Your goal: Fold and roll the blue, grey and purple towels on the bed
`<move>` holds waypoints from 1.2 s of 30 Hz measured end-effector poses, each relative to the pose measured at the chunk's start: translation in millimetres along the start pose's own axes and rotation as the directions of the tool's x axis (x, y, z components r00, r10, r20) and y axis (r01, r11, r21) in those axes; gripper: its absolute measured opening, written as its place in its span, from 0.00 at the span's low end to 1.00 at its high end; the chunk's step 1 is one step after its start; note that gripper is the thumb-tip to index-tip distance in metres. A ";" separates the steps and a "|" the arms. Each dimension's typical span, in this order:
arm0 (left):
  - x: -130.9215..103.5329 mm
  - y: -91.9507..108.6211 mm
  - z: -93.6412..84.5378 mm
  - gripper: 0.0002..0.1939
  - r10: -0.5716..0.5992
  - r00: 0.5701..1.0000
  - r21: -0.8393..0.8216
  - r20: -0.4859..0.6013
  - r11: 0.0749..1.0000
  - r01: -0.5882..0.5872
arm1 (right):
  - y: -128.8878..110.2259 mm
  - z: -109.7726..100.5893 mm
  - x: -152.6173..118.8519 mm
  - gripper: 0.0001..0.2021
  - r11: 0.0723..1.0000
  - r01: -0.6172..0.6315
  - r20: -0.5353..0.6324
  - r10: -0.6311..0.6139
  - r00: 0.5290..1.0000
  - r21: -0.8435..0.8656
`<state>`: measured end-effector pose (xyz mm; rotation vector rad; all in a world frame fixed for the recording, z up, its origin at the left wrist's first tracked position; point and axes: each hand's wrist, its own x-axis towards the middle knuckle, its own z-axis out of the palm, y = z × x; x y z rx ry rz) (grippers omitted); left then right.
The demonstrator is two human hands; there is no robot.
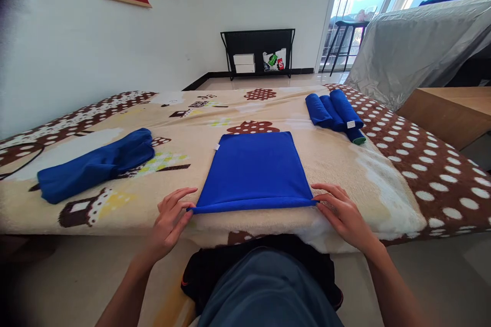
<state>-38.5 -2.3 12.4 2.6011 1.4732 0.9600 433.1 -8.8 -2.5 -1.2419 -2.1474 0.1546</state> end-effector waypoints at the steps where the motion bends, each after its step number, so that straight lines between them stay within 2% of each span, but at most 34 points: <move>1: 0.8 0.1 1.8 0.09 -0.030 0.999 -0.002 0.022 1.000 0.030 | -0.5 1.2 1.2 0.10 1.000 -0.009 0.010 0.009 1.000 0.008; 3: 3.2 0.1 6.3 0.10 -0.084 0.995 0.009 0.050 0.996 0.084 | -0.2 6.2 5.1 0.11 1.000 -0.026 0.010 0.026 1.000 -0.004; 6: 8.4 2.0 14.3 0.11 -0.134 0.991 0.061 0.021 0.989 0.132 | 0.4 18.2 13.3 0.12 0.994 -0.069 -0.044 0.065 0.997 -0.088; 8: 13.7 6.8 20.4 0.09 -0.163 0.985 0.121 -0.058 0.978 0.169 | -2.9 28.2 19.7 0.11 0.975 -0.121 -0.122 0.100 0.988 -0.186; 10: 20.9 16.8 28.4 0.06 -0.187 0.965 0.189 -0.186 0.956 0.222 | -12.4 39.7 27.2 0.08 0.933 -0.201 -0.255 0.126 0.959 -0.298; 12: 30.0 32.8 39.4 0.10 -0.176 0.938 0.247 -0.300 0.935 0.254 | -29.3 52.5 36.1 0.09 0.895 -0.248 -0.367 0.104 0.924 -0.370; 14: 40.1 53.3 53.3 0.15 -0.104 0.938 0.274 -0.329 0.941 0.200 | -51.8 65.8 45.6 0.16 0.904 -0.190 -0.374 0.036 0.927 -0.383; 17: 54.6 82.6 75.3 0.19 0.100 0.971 0.224 -0.216 0.973 -0.051 | -84.7 83.6 58.4 0.20 0.947 0.046 -0.203 -0.115 0.973 -0.317; 19: 61.2 93.0 85.9 0.19 0.206 0.968 0.160 -0.140 0.970 -0.183 | -97.3 91.3 63.6 0.20 0.953 0.141 -0.092 -0.171 0.981 -0.268; 22: 62.1 88.0 88.7 0.18 0.194 0.979 0.137 -0.068 0.973 -0.183 | -94.6 93.2 63.0 0.21 0.951 0.143 -0.036 -0.159 0.987 -0.273; 26: 44.8 54.9 72.1 0.20 0.106 0.994 0.220 -0.023 0.971 -0.098 | -62.4 80.8 46.9 0.24 0.931 0.101 -0.049 -0.126 0.991 -0.351; 30: 23.0 27.5 55.7 0.22 0.042 0.998 0.315 -0.052 0.949 -0.024 | -32.9 66.7 29.5 0.25 0.906 0.022 -0.100 -0.071 0.992 -0.422; 33: 19.0 30.8 52.1 0.21 0.018 0.995 0.352 -0.103 0.936 0.020 | -33.1 64.8 27.9 0.24 0.900 0.002 -0.134 -0.067 0.989 -0.435; 36: 29.6 54.7 56.3 0.24 0.093 0.994 0.304 -0.063 0.950 -0.070 | -55.5 72.0 37.5 0.22 0.922 0.077 -0.121 -0.131 0.984 -0.379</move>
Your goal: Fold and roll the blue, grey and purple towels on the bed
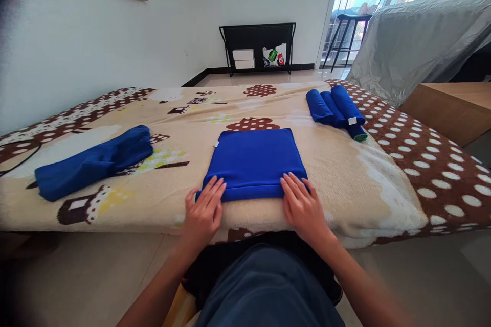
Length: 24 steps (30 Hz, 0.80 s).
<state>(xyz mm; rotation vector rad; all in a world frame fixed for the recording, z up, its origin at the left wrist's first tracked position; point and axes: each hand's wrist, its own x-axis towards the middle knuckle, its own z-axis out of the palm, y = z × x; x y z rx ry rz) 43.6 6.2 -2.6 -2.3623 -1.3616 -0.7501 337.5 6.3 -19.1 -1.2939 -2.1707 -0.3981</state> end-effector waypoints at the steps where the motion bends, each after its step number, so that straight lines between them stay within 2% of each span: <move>1: 6.4 9.9 0.3 0.25 0.064 0.998 -0.047 0.022 0.997 -0.063 | -10.3 0.4 5.5 0.22 0.998 0.042 0.010 -0.042 0.999 0.045; 4: 24.8 34.5 4.9 0.24 0.212 0.975 -0.177 0.063 0.964 -0.198 | -36.6 2.9 20.5 0.20 0.979 0.122 0.044 -0.130 0.990 0.162; 6: 30.6 38.7 9.4 0.21 0.204 0.975 -0.200 0.088 0.963 -0.183 | -41.5 4.8 25.1 0.19 0.980 0.097 0.061 -0.109 0.992 0.174; 9: 24.0 22.7 13.4 0.21 0.092 0.988 -0.141 0.122 0.987 -0.075 | -24.9 5.9 20.1 0.20 0.993 0.020 0.080 -0.029 0.996 0.112; 13: 5.3 -9.9 9.4 0.20 -0.170 0.983 0.016 0.061 0.985 0.170 | 7.7 2.4 7.6 0.21 0.995 -0.104 0.046 0.104 0.993 -0.007; 16: 8.6 -9.1 4.0 0.19 -0.249 0.968 0.062 0.031 0.967 0.246 | 3.9 -0.5 12.1 0.20 0.987 -0.154 0.027 0.155 0.988 -0.053; 17: 14.2 -2.6 3.1 0.19 -0.221 0.974 0.049 0.046 0.975 0.218 | -4.0 -0.5 16.9 0.20 0.989 -0.139 0.034 0.141 0.989 -0.044; 19: 29.0 15.3 3.9 0.21 -0.068 0.990 -0.037 0.127 0.997 0.074 | -24.7 1.9 29.0 0.20 0.998 -0.064 0.079 0.063 0.995 0.010; 21: 43.6 31.7 7.9 0.23 0.101 0.969 -0.150 0.224 0.986 -0.068 | -42.7 6.6 40.6 0.20 0.997 0.012 0.140 -0.022 0.990 0.077; 22: 49.0 36.7 10.5 0.24 0.140 0.956 -0.184 0.259 0.978 -0.094 | -47.6 9.2 44.9 0.21 0.995 0.022 0.165 -0.038 0.986 0.096; 24: 53.9 37.0 14.9 0.23 0.097 0.952 -0.171 0.289 0.984 -0.048 | -46.1 13.3 48.9 0.21 0.996 -0.018 0.190 0.001 0.982 0.085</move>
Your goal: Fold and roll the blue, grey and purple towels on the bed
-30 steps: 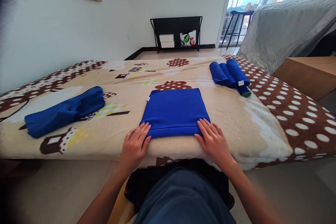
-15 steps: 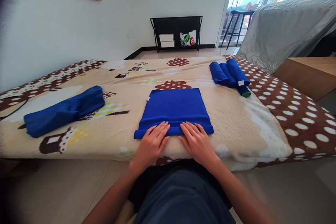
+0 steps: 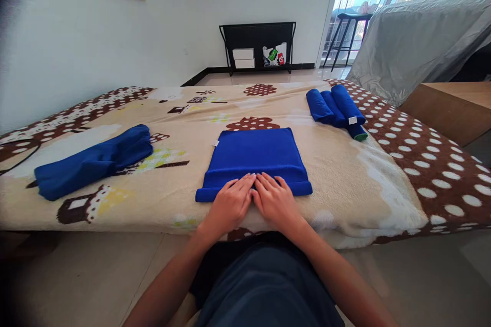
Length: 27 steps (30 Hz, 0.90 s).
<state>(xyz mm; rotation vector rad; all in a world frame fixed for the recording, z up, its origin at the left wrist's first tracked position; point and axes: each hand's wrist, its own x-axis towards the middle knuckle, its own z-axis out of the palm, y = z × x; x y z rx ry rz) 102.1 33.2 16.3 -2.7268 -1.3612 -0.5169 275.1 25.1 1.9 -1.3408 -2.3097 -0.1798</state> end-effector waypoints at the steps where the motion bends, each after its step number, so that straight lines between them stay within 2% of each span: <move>1: -0.9 -5.0 0.6 0.23 -0.055 0.998 0.018 -0.013 0.998 0.056 | 6.4 0.6 -0.5 0.22 0.999 -0.041 -0.003 0.041 0.999 -0.015; 3: -10.1 -22.5 -0.3 0.24 -0.142 0.989 0.055 -0.049 0.988 0.145 | 27.1 -0.4 -6.9 0.23 0.991 -0.121 -0.021 0.120 0.993 -0.052; 6: -35.8 -58.0 -5.1 0.23 -0.166 0.982 0.083 -0.088 0.981 0.173 | 64.4 -5.0 -25.3 0.23 0.978 -0.187 -0.049 0.184 0.982 -0.090; 9: -62.6 -89.1 -9.5 0.23 -0.133 0.983 0.108 -0.124 0.983 0.147 | 91.9 -10.3 -43.3 0.22 0.986 -0.152 -0.038 0.150 0.988 -0.066; 11: -75.5 -100.7 -12.3 0.23 -0.114 0.979 0.134 -0.171 0.981 0.137 | 100.7 -13.7 -50.8 0.22 0.992 -0.117 -0.050 0.115 0.992 -0.037; 14: -85.9 -101.8 -19.4 0.24 -0.098 0.959 0.170 -0.267 0.975 0.147 | 102.4 -18.3 -55.8 0.20 0.993 -0.113 -0.167 0.108 0.980 -0.017; 16: -88.9 -94.9 -26.3 0.24 -0.081 0.946 0.184 -0.315 0.972 0.144 | 100.1 -20.8 -58.1 0.15 0.994 -0.108 -0.269 0.100 0.958 -0.014; 18: -90.6 -86.7 -33.1 0.23 -0.032 0.949 0.180 -0.313 0.979 0.092 | 98.6 -22.4 -62.1 0.08 0.996 -0.086 -0.324 0.077 0.943 -0.014; 20: -91.5 -80.8 -37.4 0.22 0.022 0.966 0.153 -0.257 0.988 0.018 | 99.6 -23.5 -67.9 0.08 0.999 -0.048 -0.301 0.045 0.952 -0.002; 22: -91.1 -78.8 -38.3 0.23 0.040 0.978 0.115 -0.204 0.993 -0.017 | 103.0 -24.5 -74.1 0.13 1.000 -0.019 -0.223 0.023 0.975 0.022; 25: -87.8 -82.4 -34.1 0.22 -0.019 0.983 0.056 -0.182 0.998 0.030 | 109.6 -25.7 -79.2 0.18 0.998 -0.029 -0.124 0.035 0.992 0.056; 27: -84.7 -87.3 -29.6 0.18 -0.071 0.979 -0.005 -0.194 0.997 0.071 | 113.0 -25.9 -78.1 0.18 0.996 -0.051 -0.101 0.058 0.993 0.077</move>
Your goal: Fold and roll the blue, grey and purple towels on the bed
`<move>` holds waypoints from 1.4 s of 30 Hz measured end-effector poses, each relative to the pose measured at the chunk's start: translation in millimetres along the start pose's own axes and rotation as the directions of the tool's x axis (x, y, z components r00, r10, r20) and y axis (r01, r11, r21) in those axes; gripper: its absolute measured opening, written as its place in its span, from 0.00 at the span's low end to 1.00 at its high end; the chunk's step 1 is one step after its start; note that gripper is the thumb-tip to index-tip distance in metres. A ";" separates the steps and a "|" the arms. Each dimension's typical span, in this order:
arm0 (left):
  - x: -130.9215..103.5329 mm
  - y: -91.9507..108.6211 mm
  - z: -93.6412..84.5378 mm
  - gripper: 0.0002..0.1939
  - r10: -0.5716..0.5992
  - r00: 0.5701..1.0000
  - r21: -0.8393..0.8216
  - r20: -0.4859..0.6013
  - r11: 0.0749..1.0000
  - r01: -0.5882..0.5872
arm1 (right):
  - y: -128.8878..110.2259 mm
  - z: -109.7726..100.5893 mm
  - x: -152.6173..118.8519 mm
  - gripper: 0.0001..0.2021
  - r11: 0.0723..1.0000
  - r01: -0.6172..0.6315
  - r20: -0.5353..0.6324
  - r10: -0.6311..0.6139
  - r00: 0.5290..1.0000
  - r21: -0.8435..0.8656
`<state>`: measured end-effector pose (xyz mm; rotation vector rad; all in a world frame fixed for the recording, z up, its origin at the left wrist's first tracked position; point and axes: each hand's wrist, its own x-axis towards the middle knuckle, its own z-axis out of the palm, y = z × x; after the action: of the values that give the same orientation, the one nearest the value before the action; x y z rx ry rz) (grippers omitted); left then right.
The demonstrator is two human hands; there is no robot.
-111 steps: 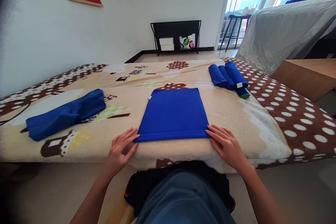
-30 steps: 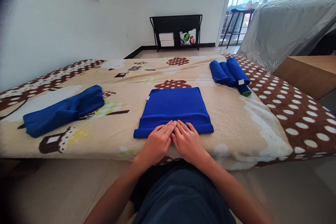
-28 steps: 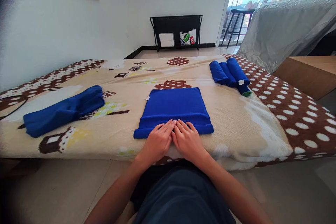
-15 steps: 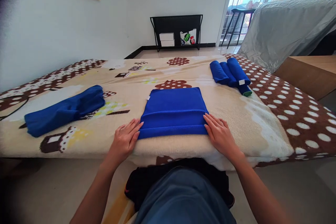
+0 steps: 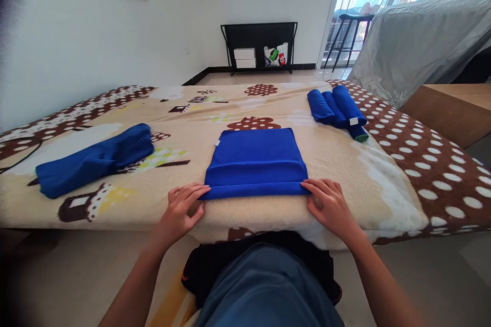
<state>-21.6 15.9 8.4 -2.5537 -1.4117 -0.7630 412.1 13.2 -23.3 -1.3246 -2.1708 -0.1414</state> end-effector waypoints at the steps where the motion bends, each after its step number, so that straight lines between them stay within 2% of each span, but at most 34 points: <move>1: 1.1 -2.4 2.4 0.16 -0.024 1.000 -0.029 -0.012 0.999 0.023 | 1.2 0.2 1.7 0.17 1.000 -0.013 0.001 0.013 1.000 0.006; 7: 3.9 -11.8 7.8 0.12 -0.105 0.991 -0.126 -0.085 0.988 0.094 | 5.8 3.5 11.9 0.12 0.998 -0.060 -0.029 0.060 0.998 -0.004; 16: 0.1 -19.9 2.8 0.11 -0.044 0.997 -0.074 -0.061 0.996 0.039 | 16.9 -1.5 8.3 0.12 1.000 0.005 -0.047 -0.006 0.999 -0.028; 25: -8.6 -12.1 -8.8 0.12 -0.021 0.994 -0.056 -0.110 0.998 0.015 | 7.2 -19.4 11.0 0.10 0.998 0.058 -0.032 -0.058 0.998 -0.008; 30: -12.9 -7.2 -18.8 0.10 -0.028 0.989 -0.133 -0.148 0.991 0.009 | 5.5 -27.1 7.7 0.09 0.997 0.052 -0.001 -0.052 0.999 0.061; 33: -15.3 -5.0 -20.2 0.09 -0.079 0.991 -0.195 -0.107 0.979 0.057 | 4.9 -28.8 6.6 0.08 0.994 0.047 0.033 -0.051 0.998 0.102; 38: -10.9 2.5 -8.5 0.10 -0.231 0.973 -0.215 -0.006 0.951 0.224 | 3.6 -21.2 11.3 0.10 0.996 -0.014 0.111 0.004 0.994 0.087; 40: -4.2 8.1 -3.0 0.11 -0.224 0.974 -0.152 -0.026 0.964 0.218 | 0.7 -14.8 15.3 0.11 0.996 -0.074 0.091 0.069 0.993 0.050; 42: 5.2 16.0 1.4 0.12 -0.210 0.973 -0.041 -0.095 0.977 0.207 | -6.8 -7.1 20.1 0.12 0.987 -0.159 0.018 0.159 0.987 -0.002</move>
<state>-5.7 11.4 11.8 -2.3772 -1.6659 -0.9353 402.6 22.8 -5.4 -1.4979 -2.0696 -0.0682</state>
